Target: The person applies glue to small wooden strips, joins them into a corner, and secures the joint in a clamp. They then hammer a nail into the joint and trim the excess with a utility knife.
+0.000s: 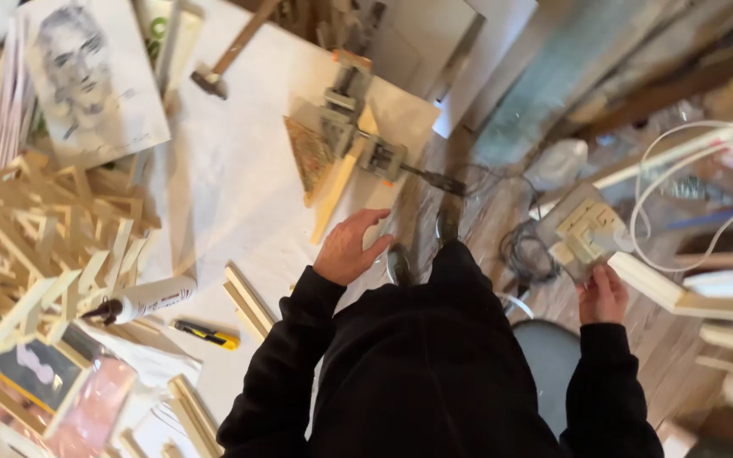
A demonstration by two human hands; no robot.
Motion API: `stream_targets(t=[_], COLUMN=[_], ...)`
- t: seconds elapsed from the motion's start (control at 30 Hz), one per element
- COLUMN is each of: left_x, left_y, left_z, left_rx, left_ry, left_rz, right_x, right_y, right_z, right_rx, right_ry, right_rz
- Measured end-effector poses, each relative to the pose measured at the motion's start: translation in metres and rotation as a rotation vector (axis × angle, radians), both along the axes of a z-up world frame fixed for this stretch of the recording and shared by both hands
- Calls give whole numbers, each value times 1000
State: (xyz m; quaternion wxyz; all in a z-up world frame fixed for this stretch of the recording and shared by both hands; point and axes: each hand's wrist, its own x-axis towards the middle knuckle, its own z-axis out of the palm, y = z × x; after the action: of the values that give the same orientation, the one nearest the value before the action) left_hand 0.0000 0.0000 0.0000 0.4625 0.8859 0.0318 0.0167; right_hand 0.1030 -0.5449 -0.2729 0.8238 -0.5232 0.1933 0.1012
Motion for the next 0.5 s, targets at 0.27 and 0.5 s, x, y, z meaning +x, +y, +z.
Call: stream_targets(t=[0.27, 0.5], left_x=[4, 52], left_y=[15, 12], left_z=[-4, -15], left_rx=[-12, -5], left_ry=[34, 38], left_rz=[297, 541], right_x=[211, 355], right_y=[156, 281], right_z=[104, 127], right_rx=[136, 215], right_ry=[-182, -219], right_rz=[341, 592])
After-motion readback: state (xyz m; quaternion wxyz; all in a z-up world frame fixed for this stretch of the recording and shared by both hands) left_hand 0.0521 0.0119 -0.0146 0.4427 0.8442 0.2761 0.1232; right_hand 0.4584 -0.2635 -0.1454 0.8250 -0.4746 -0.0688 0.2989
